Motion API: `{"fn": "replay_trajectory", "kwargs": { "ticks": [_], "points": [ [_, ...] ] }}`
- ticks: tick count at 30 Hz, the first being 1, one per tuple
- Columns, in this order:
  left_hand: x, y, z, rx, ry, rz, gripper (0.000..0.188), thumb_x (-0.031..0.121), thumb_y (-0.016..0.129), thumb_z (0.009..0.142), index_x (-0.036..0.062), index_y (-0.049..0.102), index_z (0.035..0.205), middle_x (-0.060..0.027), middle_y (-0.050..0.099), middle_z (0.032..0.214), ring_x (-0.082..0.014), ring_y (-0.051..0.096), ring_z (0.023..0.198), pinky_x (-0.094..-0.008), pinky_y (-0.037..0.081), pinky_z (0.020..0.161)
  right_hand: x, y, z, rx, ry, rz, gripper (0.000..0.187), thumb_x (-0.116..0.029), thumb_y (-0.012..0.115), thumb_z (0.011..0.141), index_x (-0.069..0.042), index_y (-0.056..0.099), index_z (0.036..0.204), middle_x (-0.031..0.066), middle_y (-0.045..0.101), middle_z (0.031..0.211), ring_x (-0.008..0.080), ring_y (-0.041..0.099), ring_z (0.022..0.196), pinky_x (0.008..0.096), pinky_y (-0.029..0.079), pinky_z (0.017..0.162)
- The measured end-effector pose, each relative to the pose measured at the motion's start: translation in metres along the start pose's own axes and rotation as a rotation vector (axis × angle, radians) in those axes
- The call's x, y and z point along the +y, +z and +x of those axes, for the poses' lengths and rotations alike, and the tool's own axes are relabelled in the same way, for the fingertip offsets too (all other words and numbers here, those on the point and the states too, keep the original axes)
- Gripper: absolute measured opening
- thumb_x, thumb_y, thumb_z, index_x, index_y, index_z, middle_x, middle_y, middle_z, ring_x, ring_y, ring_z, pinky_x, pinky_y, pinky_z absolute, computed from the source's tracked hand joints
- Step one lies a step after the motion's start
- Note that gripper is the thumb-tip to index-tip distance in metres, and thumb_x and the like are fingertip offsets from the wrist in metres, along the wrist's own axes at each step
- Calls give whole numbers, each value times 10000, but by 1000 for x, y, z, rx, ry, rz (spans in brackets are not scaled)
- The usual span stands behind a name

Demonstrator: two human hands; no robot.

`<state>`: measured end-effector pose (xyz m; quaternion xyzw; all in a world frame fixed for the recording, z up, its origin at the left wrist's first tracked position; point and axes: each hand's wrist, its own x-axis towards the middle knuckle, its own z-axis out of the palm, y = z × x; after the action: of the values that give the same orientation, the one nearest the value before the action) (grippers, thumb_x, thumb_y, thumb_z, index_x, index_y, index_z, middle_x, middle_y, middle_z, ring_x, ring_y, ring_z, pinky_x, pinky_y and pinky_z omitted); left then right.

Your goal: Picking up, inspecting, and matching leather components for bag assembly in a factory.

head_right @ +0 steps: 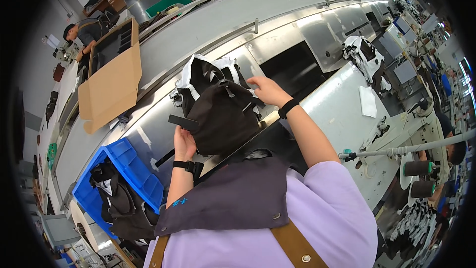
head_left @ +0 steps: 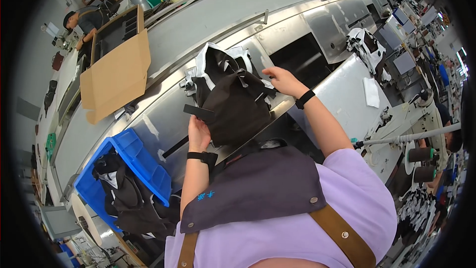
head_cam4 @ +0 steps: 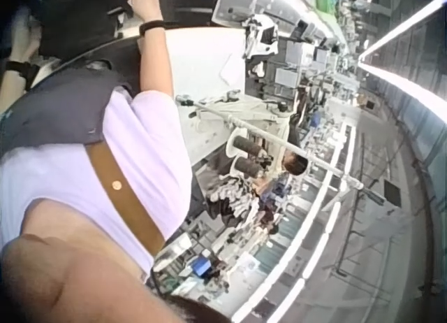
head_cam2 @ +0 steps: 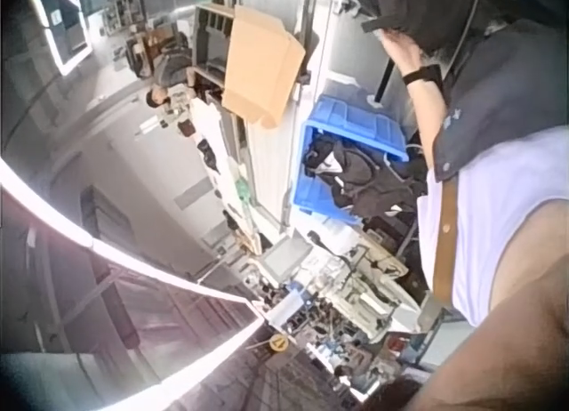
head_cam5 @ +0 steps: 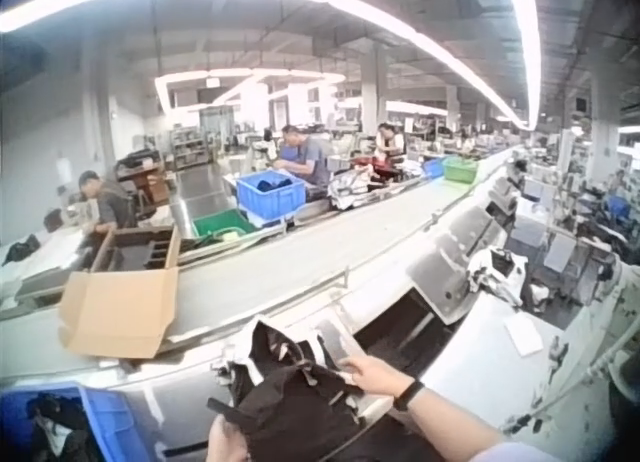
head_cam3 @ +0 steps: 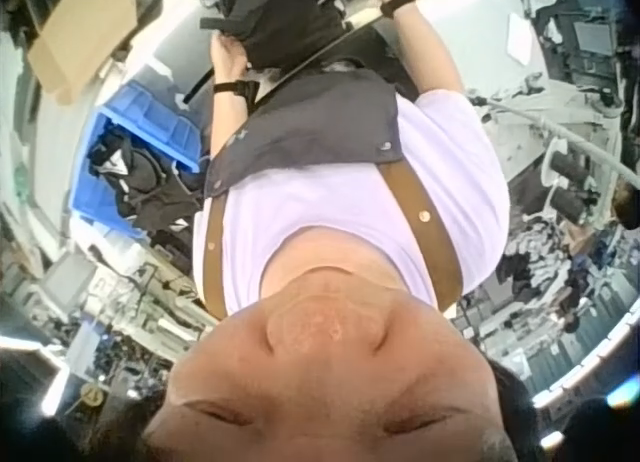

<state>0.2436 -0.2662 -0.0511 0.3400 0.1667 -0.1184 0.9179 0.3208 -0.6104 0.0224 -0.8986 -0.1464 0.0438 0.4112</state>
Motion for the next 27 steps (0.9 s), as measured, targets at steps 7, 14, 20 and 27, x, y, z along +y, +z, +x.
{"fn": "replay_trajectory", "kwargs": {
  "ticks": [7,14,20,27],
  "points": [
    [-12,-9,-20,-272,190,100,458,99,515,907,57,430,1355,-95,502,1369,-235,456,1292,-368,328,1119,21,23,28,-28,161,669,398,-227,480,1003,-11,525,1334,110,578,1309,186,542,1191,302,389,1037],
    [-13,0,-15,-8,306,294,515,-108,569,855,66,458,1327,-66,552,1305,-187,516,1223,-316,378,1069,20,23,62,-458,113,461,349,-297,553,972,-30,631,1182,27,648,1100,114,555,1068,270,417,951],
    [-12,0,-4,111,432,332,346,-91,621,825,59,518,1120,-49,592,1135,-141,560,1044,-289,430,939,-1,10,57,-495,29,568,137,7,661,812,-40,572,905,11,615,897,125,568,814,283,457,738],
    [9,33,-21,-76,367,734,377,-17,718,758,62,531,1076,-39,566,1064,-161,565,1006,-329,455,932,-38,9,42,400,-291,-180,226,21,595,747,-67,516,940,121,556,910,367,573,842,434,474,692]
  ]
}}
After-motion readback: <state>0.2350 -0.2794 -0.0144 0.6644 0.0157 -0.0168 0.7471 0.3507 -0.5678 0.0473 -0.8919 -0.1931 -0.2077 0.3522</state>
